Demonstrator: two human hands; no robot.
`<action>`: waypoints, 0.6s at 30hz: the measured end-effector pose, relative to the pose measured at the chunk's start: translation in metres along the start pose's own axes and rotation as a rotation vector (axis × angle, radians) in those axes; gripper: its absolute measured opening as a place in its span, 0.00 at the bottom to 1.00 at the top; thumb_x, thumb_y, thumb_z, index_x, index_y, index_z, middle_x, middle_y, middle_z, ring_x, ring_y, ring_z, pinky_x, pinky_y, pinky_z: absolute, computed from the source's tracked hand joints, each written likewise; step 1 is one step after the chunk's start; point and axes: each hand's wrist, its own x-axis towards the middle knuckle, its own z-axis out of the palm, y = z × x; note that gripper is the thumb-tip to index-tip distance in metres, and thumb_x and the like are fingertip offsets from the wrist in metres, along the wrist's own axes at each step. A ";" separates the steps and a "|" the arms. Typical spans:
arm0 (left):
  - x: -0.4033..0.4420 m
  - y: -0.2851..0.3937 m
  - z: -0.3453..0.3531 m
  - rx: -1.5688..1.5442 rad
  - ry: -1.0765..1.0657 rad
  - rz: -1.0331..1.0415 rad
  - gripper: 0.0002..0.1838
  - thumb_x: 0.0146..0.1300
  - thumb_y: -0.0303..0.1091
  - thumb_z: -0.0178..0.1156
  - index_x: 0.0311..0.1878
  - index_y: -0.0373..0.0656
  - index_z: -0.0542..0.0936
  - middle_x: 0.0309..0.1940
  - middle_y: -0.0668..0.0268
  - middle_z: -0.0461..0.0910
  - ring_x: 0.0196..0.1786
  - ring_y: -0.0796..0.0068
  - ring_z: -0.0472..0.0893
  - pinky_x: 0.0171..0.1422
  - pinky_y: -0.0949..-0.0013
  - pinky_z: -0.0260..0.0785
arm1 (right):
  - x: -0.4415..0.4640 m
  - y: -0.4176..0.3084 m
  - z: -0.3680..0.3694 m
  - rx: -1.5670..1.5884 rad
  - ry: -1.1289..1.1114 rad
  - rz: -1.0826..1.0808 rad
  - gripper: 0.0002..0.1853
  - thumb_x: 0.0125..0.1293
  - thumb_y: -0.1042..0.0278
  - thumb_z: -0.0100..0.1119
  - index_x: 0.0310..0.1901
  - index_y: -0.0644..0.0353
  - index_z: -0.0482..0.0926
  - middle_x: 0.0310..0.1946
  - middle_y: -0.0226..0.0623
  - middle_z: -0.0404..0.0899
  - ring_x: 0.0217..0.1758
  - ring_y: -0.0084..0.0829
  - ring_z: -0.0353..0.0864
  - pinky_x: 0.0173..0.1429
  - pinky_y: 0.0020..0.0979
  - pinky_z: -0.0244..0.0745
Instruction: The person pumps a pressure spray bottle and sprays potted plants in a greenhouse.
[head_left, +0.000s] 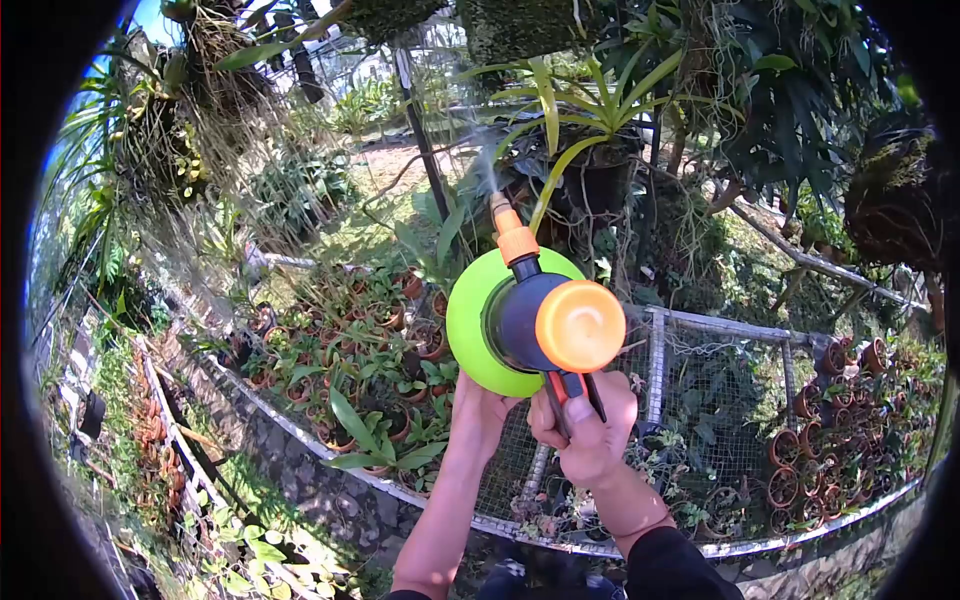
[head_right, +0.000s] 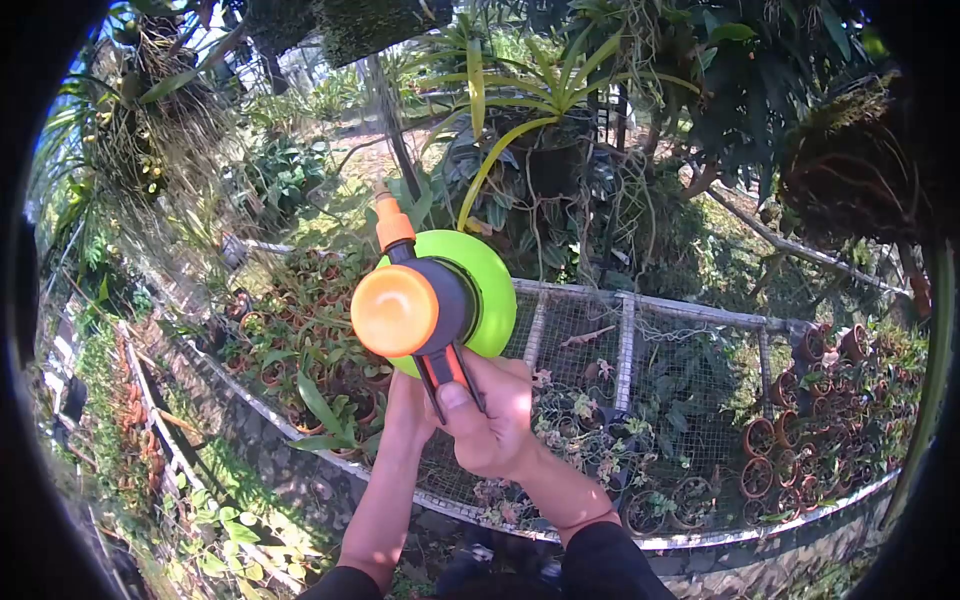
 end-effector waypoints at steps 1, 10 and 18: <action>-0.005 -0.008 0.002 0.006 0.006 -0.046 0.27 0.74 0.50 0.46 0.69 0.47 0.57 0.63 0.59 0.70 0.62 0.63 0.74 0.62 0.55 0.72 | -0.009 0.000 -0.003 -0.049 0.025 0.030 0.21 0.70 0.58 0.45 0.25 0.68 0.68 0.13 0.33 0.66 0.11 0.21 0.62 0.17 0.24 0.57; -0.015 -0.084 0.033 -0.100 -0.182 -0.359 0.27 0.78 0.49 0.35 0.74 0.49 0.52 0.65 0.62 0.67 0.63 0.70 0.73 0.62 0.61 0.70 | -0.069 -0.020 -0.020 -0.319 0.393 -0.018 0.24 0.71 0.53 0.41 0.23 0.64 0.63 0.09 0.30 0.59 0.09 0.21 0.58 0.15 0.25 0.54; -0.015 -0.106 0.048 -0.231 -0.255 -0.390 0.23 0.77 0.40 0.40 0.72 0.49 0.55 0.65 0.65 0.67 0.65 0.71 0.71 0.65 0.63 0.67 | -0.102 -0.016 -0.023 -0.403 0.361 -0.133 0.22 0.71 0.51 0.43 0.27 0.63 0.62 0.12 0.31 0.58 0.10 0.23 0.55 0.17 0.28 0.52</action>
